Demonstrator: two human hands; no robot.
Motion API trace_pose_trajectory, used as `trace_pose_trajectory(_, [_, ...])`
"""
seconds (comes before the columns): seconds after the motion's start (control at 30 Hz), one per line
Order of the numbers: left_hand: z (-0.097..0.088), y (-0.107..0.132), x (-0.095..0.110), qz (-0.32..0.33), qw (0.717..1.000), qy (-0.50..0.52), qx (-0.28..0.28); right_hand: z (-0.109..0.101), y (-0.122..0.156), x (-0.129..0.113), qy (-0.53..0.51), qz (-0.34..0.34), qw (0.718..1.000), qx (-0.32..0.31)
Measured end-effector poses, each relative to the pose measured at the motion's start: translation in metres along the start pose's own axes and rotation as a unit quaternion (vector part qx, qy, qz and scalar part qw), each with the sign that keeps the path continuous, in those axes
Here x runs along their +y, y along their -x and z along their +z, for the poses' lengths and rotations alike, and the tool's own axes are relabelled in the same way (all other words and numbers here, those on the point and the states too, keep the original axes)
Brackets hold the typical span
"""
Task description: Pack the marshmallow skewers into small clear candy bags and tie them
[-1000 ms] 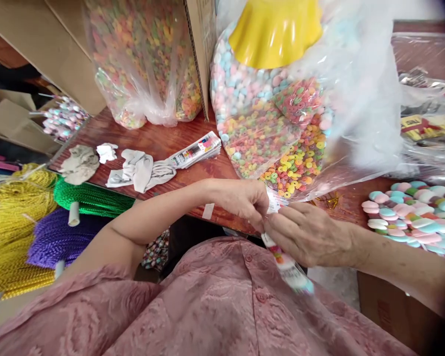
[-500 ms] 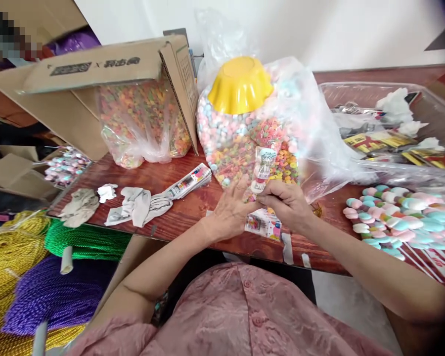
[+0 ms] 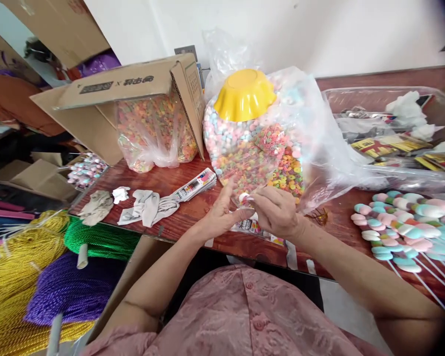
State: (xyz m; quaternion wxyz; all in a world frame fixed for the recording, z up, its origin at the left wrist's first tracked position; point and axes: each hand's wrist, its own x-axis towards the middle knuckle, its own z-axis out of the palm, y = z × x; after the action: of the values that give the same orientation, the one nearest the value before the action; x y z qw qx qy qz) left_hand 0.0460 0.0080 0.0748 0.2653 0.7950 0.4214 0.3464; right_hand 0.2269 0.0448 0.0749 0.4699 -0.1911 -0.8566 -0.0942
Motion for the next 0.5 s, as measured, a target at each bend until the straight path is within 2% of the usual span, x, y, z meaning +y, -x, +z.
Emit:
trace_pose_trajectory(0.07, [0.001,0.004,-0.007,0.015,0.997,0.070,-0.038,0.002,-0.003,-0.006,-0.016,-0.036,0.999,0.024])
trace_pose_trajectory(0.13, [-0.003,0.006,-0.016,0.056,0.997,0.052,-0.005,0.005,-0.003,-0.015,-0.061,-0.002,0.998,0.029])
trace_pose_trajectory(0.17, [-0.007,0.006,-0.020,0.080,0.996,0.003,0.030,0.007,-0.001,-0.021,-0.111,0.061,0.992,0.024])
trace_pose_trajectory(0.2, [-0.012,0.007,-0.025,0.103,0.990,-0.062,0.069,0.010,0.000,-0.026,-0.175,0.146,0.974,0.015])
trace_pose_trajectory(0.23, [-0.017,0.007,-0.029,0.127,0.978,-0.130,0.100,0.013,0.002,-0.032,-0.235,0.231,0.944,0.005])
trace_pose_trajectory(0.27, [-0.022,0.008,-0.033,0.153,0.963,-0.190,0.118,0.017,0.003,-0.039,-0.297,0.310,0.903,-0.006])
trace_pose_trajectory(0.3, [-0.027,0.009,-0.036,0.180,0.947,-0.235,0.126,0.022,0.005,-0.047,-0.368,0.381,0.848,-0.020])
trace_pose_trajectory(0.33, [-0.031,0.010,-0.039,0.206,0.935,-0.261,0.123,0.027,0.006,-0.056,-0.445,0.442,0.778,-0.036])
trace_pose_trajectory(0.37, [-0.034,0.013,-0.041,0.231,0.927,-0.273,0.116,0.033,0.007,-0.066,-0.525,0.491,0.694,-0.053])
trace_pose_trajectory(0.4, [-0.036,0.017,-0.042,0.249,0.922,-0.276,0.108,0.038,0.008,-0.076,-0.602,0.528,0.595,-0.068])
trace_pose_trajectory(0.43, [-0.039,0.023,-0.042,0.260,0.920,-0.277,0.097,0.044,0.008,-0.085,-0.668,0.557,0.485,-0.087])
trace_pose_trajectory(0.47, [-0.042,0.031,-0.041,0.262,0.919,-0.280,0.087,0.049,0.009,-0.094,-0.712,0.572,0.392,-0.107])
trace_pose_trajectory(0.5, [-0.047,0.042,-0.040,0.255,0.920,-0.288,0.075,0.053,0.010,-0.102,-0.730,0.579,0.340,-0.127])
